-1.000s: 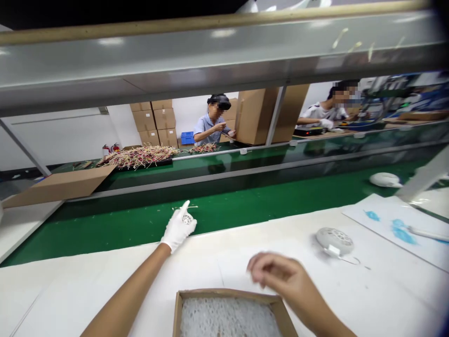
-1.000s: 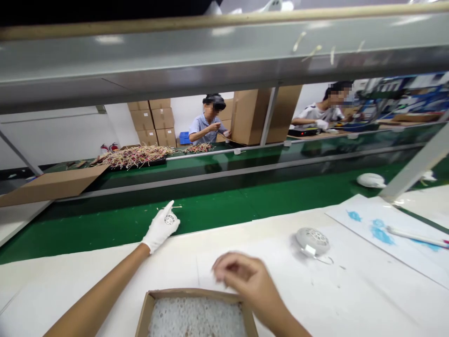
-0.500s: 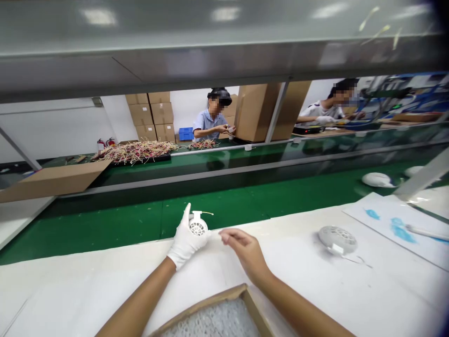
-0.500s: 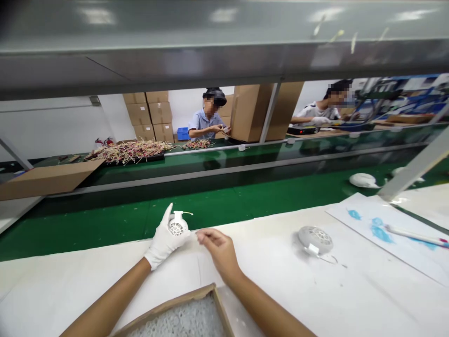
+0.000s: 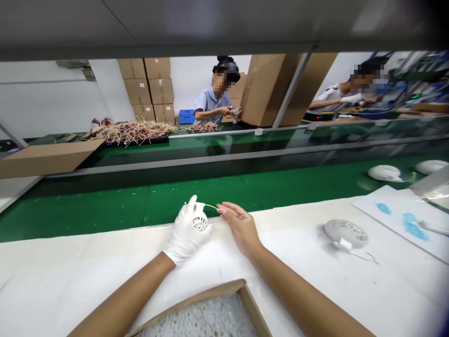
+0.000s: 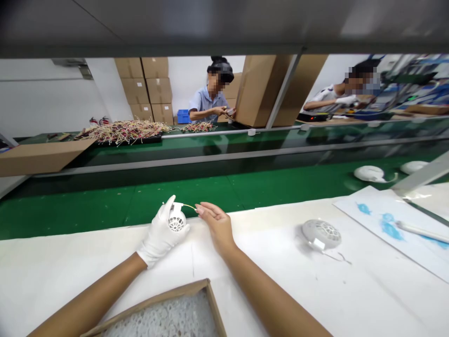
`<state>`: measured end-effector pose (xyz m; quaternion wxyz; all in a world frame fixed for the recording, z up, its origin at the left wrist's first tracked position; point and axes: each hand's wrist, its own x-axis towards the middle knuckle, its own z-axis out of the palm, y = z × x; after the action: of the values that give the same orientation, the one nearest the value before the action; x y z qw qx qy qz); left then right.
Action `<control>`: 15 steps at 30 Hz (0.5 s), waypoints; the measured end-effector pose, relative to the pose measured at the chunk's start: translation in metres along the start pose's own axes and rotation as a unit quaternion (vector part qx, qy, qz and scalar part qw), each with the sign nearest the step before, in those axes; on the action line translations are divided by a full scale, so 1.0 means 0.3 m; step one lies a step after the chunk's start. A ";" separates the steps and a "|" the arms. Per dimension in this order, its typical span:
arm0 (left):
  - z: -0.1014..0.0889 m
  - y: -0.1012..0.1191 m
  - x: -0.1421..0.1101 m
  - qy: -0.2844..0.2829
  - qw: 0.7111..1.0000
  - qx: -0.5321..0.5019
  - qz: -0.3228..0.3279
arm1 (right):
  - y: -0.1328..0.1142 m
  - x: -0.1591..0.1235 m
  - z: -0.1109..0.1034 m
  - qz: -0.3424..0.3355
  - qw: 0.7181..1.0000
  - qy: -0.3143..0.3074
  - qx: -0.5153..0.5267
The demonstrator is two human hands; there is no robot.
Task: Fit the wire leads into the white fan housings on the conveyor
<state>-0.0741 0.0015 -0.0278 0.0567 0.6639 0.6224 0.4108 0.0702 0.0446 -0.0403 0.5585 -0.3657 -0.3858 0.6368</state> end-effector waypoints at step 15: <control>0.001 0.013 -0.008 0.010 0.998 0.047 0.041 | -0.012 -0.018 0.003 0.016 1.000 -0.021 0.007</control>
<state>-0.0705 -0.0014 -0.0269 0.0023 0.6867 0.6135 0.3899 0.0716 0.0394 -0.0366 0.5424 -0.3545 -0.3869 0.6561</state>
